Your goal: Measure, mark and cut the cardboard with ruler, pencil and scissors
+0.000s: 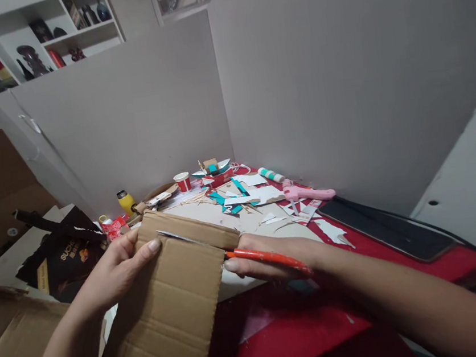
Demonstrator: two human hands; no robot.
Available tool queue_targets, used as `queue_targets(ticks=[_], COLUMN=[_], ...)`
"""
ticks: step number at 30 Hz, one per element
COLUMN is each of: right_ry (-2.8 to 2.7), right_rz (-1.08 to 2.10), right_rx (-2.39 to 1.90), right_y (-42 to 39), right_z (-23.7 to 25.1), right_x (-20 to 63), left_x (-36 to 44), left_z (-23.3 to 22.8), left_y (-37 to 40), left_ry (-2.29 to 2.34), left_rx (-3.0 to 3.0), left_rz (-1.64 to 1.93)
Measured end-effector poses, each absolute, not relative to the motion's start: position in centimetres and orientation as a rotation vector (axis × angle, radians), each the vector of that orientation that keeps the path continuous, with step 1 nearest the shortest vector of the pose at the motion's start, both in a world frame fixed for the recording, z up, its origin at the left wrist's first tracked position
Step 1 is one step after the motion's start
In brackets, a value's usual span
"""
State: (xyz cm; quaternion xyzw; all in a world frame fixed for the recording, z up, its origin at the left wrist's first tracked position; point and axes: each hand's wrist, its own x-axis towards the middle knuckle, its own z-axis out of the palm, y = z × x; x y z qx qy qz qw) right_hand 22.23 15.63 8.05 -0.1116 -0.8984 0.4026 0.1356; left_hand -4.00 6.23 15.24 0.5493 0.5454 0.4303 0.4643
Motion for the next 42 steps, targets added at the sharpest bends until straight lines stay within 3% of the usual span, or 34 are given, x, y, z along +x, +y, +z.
queue_targets(ticks=[12,19,23,27,34,42], right_ry=[-2.610,-2.309,-1.992,-1.810,-1.625,-1.533], right_rz=[1.120,1.276,1.319,1.299,1.424,1.525], right_rx=[-0.357,-0.550,-0.680,-0.704,-0.674,-0.597], right_y=[16.3,15.7,15.9,16.0,15.1,15.2], right_z=[7.8,6.5,5.8,6.0,5.3,4.3], right_x=[22.3,20.7,19.6,19.1,18.3,17.8], left_x=[-4.1,-4.2,-3.4,-0.8,5.0,6.0], left_z=[15.1,16.4,16.8,14.1,7.0,8.3], left_y=[6.2,8.1,8.8,7.2,6.6,8.4], left_ry=[1.318,1.461,1.729,1.578,1.042,0.915], left_rx=[1.355,1.412,1.641,1.506,0.697,0.405], left_rz=[1.051,1.058,1.565,2.029,1.328,1.655])
